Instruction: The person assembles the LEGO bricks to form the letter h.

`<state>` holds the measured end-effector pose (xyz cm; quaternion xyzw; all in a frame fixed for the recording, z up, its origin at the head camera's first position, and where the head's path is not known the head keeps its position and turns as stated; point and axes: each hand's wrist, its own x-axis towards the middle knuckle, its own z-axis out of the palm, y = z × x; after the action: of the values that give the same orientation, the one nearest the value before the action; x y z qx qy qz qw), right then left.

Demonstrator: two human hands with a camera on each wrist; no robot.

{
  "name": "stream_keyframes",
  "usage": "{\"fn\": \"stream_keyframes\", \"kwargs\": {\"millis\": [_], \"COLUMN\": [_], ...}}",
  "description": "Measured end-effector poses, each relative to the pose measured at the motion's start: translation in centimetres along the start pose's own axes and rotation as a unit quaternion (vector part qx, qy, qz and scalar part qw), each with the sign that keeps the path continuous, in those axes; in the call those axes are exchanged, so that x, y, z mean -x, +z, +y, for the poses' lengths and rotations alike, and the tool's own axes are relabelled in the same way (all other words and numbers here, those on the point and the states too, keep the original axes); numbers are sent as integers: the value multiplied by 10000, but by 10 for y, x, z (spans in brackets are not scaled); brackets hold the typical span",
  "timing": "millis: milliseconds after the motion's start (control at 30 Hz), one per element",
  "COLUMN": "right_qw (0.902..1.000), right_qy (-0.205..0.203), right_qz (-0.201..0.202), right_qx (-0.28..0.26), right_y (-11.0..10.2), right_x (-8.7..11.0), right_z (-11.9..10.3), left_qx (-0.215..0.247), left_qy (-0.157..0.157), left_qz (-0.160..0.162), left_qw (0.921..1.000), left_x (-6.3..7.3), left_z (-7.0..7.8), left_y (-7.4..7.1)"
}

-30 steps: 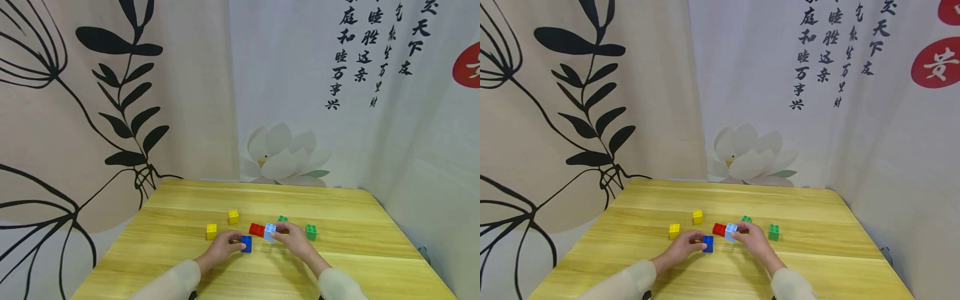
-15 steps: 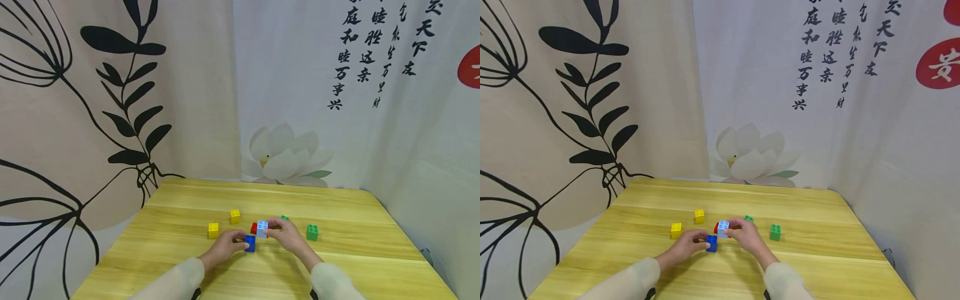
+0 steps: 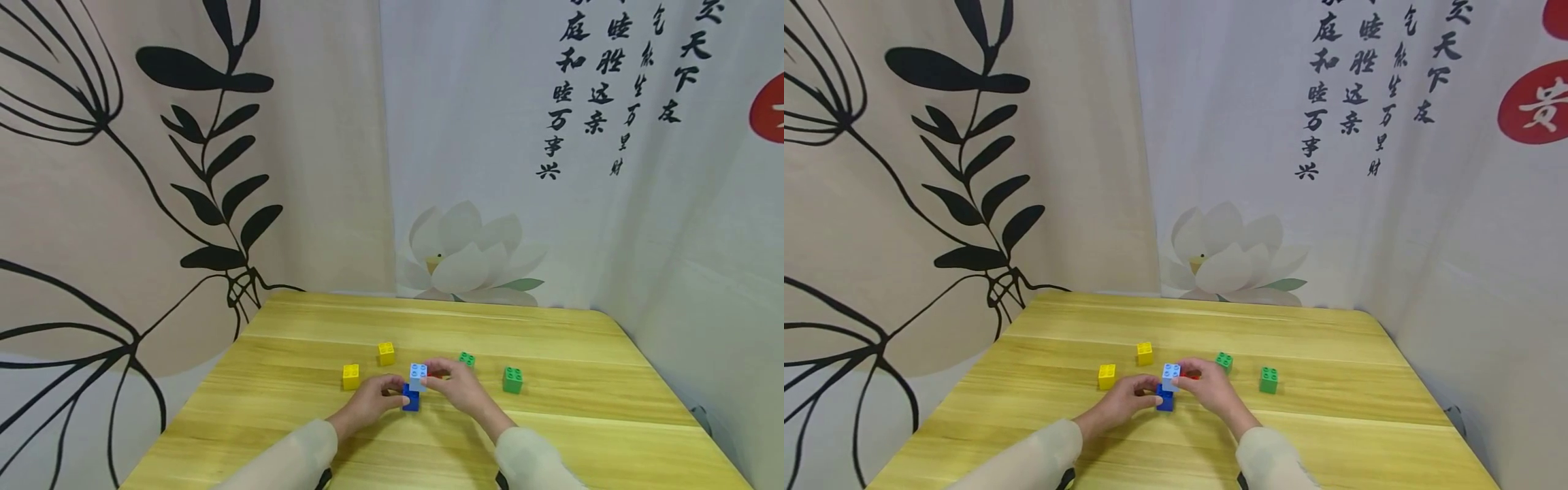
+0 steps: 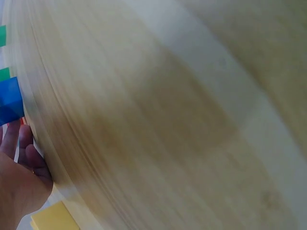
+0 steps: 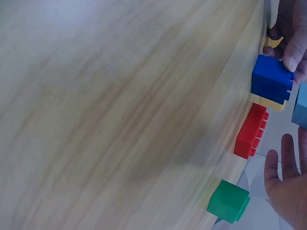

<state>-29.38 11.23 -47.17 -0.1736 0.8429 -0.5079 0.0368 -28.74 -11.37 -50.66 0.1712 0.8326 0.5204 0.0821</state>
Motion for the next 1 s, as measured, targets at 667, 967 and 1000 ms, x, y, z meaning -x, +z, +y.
{"fn": "stream_keyframes", "kwargs": {"millis": [667, 967, 1000], "right_qw": [9997, 9993, 9992], "right_qy": [-77, -78, -95], "right_qz": [-222, -356, -381], "right_qx": [98, 90, 94], "right_y": [8, 9, 9], "right_x": [-3, -3, -3], "right_z": [2, 0, 0], "left_qx": [227, 182, 175], "left_qy": [-80, -186, -182], "left_qz": [3, -6, -9], "left_qw": [9997, 9997, 9997], "left_x": [-2, -3, -3], "left_z": [-1, -2, -2], "left_y": [1, 0, 0]}}
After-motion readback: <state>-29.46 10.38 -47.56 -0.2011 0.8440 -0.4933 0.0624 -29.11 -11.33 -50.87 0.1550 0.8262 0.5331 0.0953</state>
